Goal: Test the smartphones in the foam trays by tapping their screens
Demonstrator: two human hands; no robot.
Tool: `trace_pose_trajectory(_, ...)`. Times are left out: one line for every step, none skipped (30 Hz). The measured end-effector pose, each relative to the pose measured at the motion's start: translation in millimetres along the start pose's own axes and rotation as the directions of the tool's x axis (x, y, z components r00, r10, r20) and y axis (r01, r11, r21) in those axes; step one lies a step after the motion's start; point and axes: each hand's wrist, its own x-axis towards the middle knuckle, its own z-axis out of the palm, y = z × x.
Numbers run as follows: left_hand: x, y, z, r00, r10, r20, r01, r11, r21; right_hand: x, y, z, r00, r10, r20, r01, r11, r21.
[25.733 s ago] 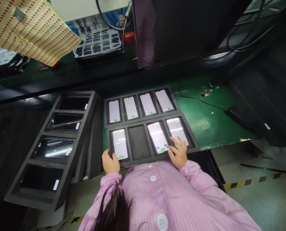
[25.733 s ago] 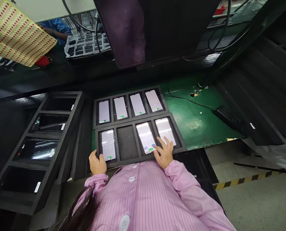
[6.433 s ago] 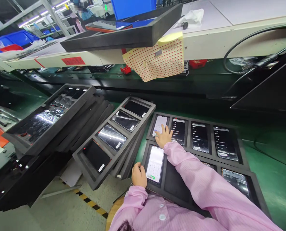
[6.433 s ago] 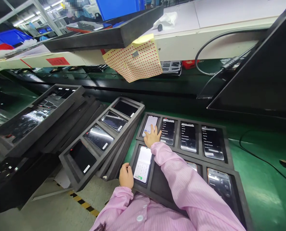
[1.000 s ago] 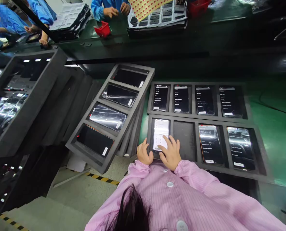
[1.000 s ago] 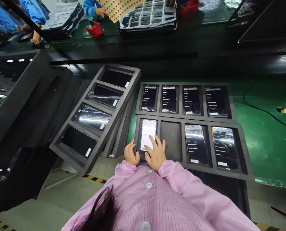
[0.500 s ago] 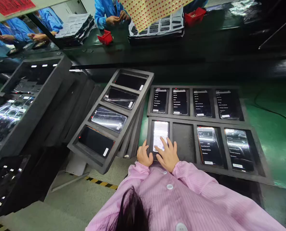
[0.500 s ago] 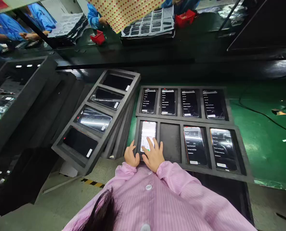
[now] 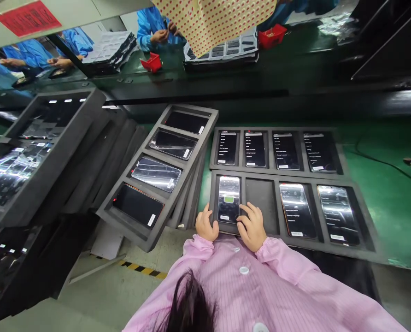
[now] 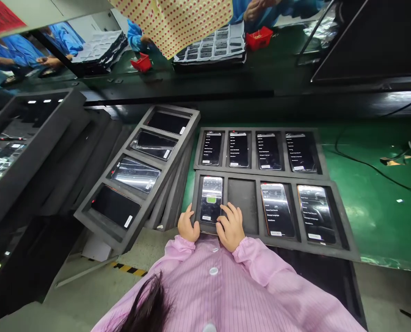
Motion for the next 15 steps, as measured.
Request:
trace_pose_trajectory(-0.1, -0.3, -0.1, 1.000, 0.000, 0.002, 0.000, 1.000, 0.000, -1.6, 2.3, -3.2, 1.000, 0.003, -0.007, -0.003, 1.000, 0.009)
trace_pose_trajectory(-0.2, -0.6, -0.3, 1.000, -0.001, 0.004, 0.001, 1.000, 0.001, -3.2, 5.2, -7.0, 1.000, 0.011, -0.017, -0.011, 1.000, 0.015)
trace_pose_trajectory(-0.2, -0.8, -0.5, 1.000, -0.002, 0.007, 0.002, 1.000, 0.002, -4.3, 8.4, -11.5, 0.999, 0.025, -0.032, -0.024, 1.000, 0.019)
trace_pose_trajectory(-0.2, -1.1, -0.7, 1.000, -0.002, 0.009, 0.002, 1.000, 0.004, -4.3, 11.6, -16.2, 0.998, 0.041, -0.049, -0.040, 0.999, 0.022)
trace_pose_trajectory(-0.3, -1.5, -0.8, 1.000, -0.001, 0.010, 0.001, 1.000, 0.004, -2.8, 14.7, -21.0, 0.996, 0.056, -0.063, -0.055, 0.998, 0.026)
trace_pose_trajectory(-0.4, -1.9, -0.8, 1.000, 0.001, 0.011, -0.001, 1.000, 0.005, 0.8, 17.3, -25.5, 0.995, 0.070, -0.071, -0.068, 0.997, 0.031)
trace_pose_trajectory(-0.7, -2.4, -0.7, 1.000, 0.003, 0.013, -0.003, 1.000, 0.005, 6.7, 19.2, -29.6, 0.994, 0.081, -0.071, -0.079, 0.996, 0.038)
trace_pose_trajectory(-1.0, -3.0, -0.5, 1.000, 0.006, 0.012, -0.006, 1.000, 0.004, 15.0, 20.2, -33.0, 0.994, 0.088, -0.063, -0.085, 0.995, 0.044)
trace_pose_trajectory(-1.3, -3.7, -0.3, 1.000, 0.009, 0.011, -0.009, 1.000, 0.003, 25.8, 20.5, -35.6, 0.995, 0.088, -0.046, -0.085, 0.995, 0.049)
trace_pose_trajectory(-1.6, -4.3, -0.1, 1.000, 0.012, 0.010, -0.012, 1.000, 0.004, 38.7, 20.0, -37.3, 0.996, 0.083, -0.024, -0.081, 0.995, 0.052)
trace_pose_trajectory(-1.9, -4.8, 0.0, 1.000, 0.016, 0.010, -0.016, 1.000, 0.006, 53.3, 19.0, -38.0, 0.997, 0.076, -0.001, -0.076, 0.996, 0.054)
trace_pose_trajectory(-2.2, -5.2, 0.1, 1.000, 0.018, 0.010, -0.018, 1.000, 0.008, 69.2, 17.8, -37.7, 0.997, 0.069, 0.023, -0.070, 0.996, 0.055)
trace_pose_trajectory(-2.4, -5.5, 0.0, 1.000, 0.019, 0.010, -0.020, 1.000, 0.010, 85.9, 16.7, -36.6, 0.997, 0.062, 0.047, -0.064, 0.996, 0.057)
trace_pose_trajectory(-2.5, -5.8, -0.1, 1.000, 0.021, 0.013, -0.021, 1.000, 0.012, 102.9, 16.2, -34.6, 0.996, 0.057, 0.068, -0.061, 0.996, 0.061)
trace_pose_trajectory(-2.6, -5.9, -0.3, 1.000, 0.024, 0.016, -0.024, 1.000, 0.015, 119.9, 16.4, -31.9, 0.995, 0.058, 0.087, -0.063, 0.996, 0.064)
